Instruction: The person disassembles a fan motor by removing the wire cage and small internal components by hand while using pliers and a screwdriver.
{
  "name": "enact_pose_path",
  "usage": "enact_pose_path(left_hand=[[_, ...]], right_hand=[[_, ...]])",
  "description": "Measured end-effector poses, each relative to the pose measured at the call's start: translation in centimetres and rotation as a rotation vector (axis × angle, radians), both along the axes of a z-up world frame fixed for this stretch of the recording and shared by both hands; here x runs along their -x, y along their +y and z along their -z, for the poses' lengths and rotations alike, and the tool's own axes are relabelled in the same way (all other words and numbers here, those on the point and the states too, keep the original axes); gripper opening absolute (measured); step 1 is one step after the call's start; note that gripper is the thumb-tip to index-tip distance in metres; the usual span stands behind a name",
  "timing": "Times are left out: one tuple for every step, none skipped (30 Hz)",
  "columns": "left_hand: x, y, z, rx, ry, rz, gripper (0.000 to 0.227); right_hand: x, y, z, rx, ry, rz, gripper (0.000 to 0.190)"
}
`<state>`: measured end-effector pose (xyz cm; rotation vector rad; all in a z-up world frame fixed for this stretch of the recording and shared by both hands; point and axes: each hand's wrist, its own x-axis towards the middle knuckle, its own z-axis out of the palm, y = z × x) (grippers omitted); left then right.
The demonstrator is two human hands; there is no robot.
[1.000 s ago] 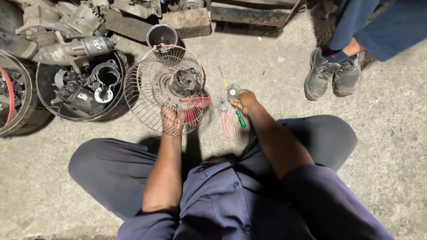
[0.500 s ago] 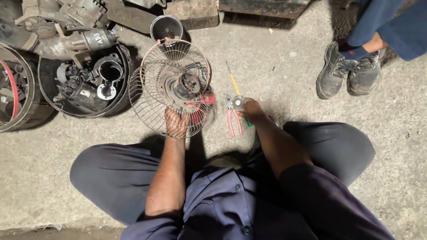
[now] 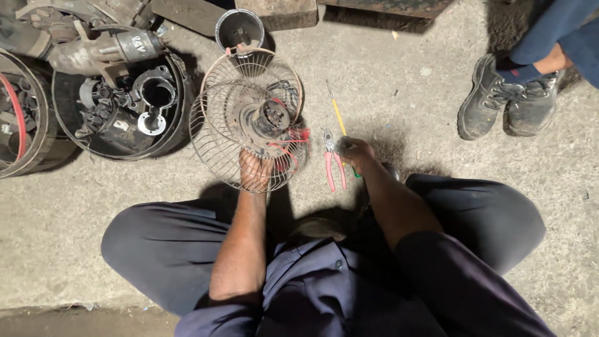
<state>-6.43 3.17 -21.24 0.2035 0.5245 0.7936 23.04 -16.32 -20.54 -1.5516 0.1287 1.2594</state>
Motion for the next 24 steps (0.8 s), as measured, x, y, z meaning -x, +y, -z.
enact_pose_path(left_hand=[[-0.3,0.2,-0.1,-0.001,0.004,-0.002,0.037],[0.0,0.2,-0.2,-0.005,0.008,-0.003,0.038],[0.1,0.0,-0.3,-0.010,0.009,-0.004,0.038],[0.0,0.0,-0.4,-0.008,0.009,-0.001,0.039],[-0.2,-0.1,-0.7,-0.013,0.008,0.001,0.039],[-0.3,-0.2,-1.2,-0.022,0.003,0.007,0.039],[-0.6,-0.1,-1.7,-0.027,0.000,0.014,0.040],[-1.1,0.0,-2.3,-0.031,-0.010,0.017,0.040],[-1.5,0.0,-2.9,-0.036,-0.017,0.025,0.041],[-1.7,0.1,-3.6,-0.040,-0.028,0.034,0.041],[-2.1,0.2,-4.2,-0.045,-0.040,0.039,0.042],[-2.1,0.2,-4.9,-0.058,-0.052,0.042,0.042],[-2.4,0.1,-5.5,-0.058,-0.067,0.053,0.043],[-2.7,0.0,-6.1,-0.058,-0.084,0.059,0.043],[-3.3,0.2,-6.7,-0.067,-0.105,0.070,0.044],[-3.5,-0.1,-7.3,-0.070,-0.119,0.080,0.044],[-3.9,-0.1,-7.8,-0.084,-0.141,0.093,0.045],[-4.3,-0.2,-8.3,-0.090,-0.167,0.104,0.045],[-4.4,-0.3,-8.6,-0.091,-0.193,0.113,0.046],[-4.6,-0.3,-8.8,-0.103,-0.216,0.124,0.046],[-4.5,-0.4,-8.9,-0.112,-0.237,0.129,0.047],[-4.5,-0.2,-8.9,-0.141,-0.229,0.134,0.047],[-4.1,-0.4,-8.8,-0.177,-0.213,0.133,0.048],[-4.0,-0.4,-8.6,-0.250,-0.160,0.135,0.048]], right_hand=[[0.1,0.3,-0.1,0.017,-0.066,-0.022,0.043],[0.3,0.5,-0.1,0.182,-0.215,-0.100,0.042],[0.4,0.6,-0.2,0.348,-0.367,-0.174,0.041],[0.5,0.8,-0.3,0.514,-0.519,-0.248,0.041],[0.4,0.9,-0.4,0.502,-0.646,-0.244,0.040],[0.4,1.1,-0.7,0.489,-0.772,-0.238,0.040],[0.3,1.5,-1.0,0.474,-0.900,-0.229,0.039],[0.1,2.5,-1.7,0.325,-0.995,-0.166,0.037],[-0.1,3.7,-2.6,0.174,-1.087,-0.102,0.037],[0.1,4.6,-3.7,-0.009,-0.893,-0.057,0.039],[0.2,5.8,-5.1,-0.191,-0.698,-0.017,0.041],[0.9,7.4,-7.9,-0.291,-0.685,0.000,0.038],[1.7,8.8,-11.0,-0.391,-0.674,0.017,0.037],[2.5,9.5,-14.0,-0.423,-0.659,-0.056,0.038],[3.4,10.1,-16.6,-0.456,-0.650,-0.125,0.039],[4.6,10.5,-18.6,-0.536,-0.771,-0.217,0.036],[5.6,11.0,-20.2,-0.614,-0.898,-0.308,0.033],[7.0,11.3,-21.2,-0.665,-0.746,-0.331,0.042],[8.2,11.3,-21.9,-0.712,-0.591,-0.354,0.051],[9.2,10.7,-22.5,-0.745,-0.715,-0.361,0.046],[10.0,10.0,-22.9,-0.776,-0.833,-0.372,0.042],[10.0,9.6,-23.3,-0.773,-0.880,-0.369,0.042],[10.2,9.1,-23.5,-0.769,-0.918,-0.373,0.043],[10.1,8.8,-23.7,-0.764,-0.955,-0.377,0.043]])
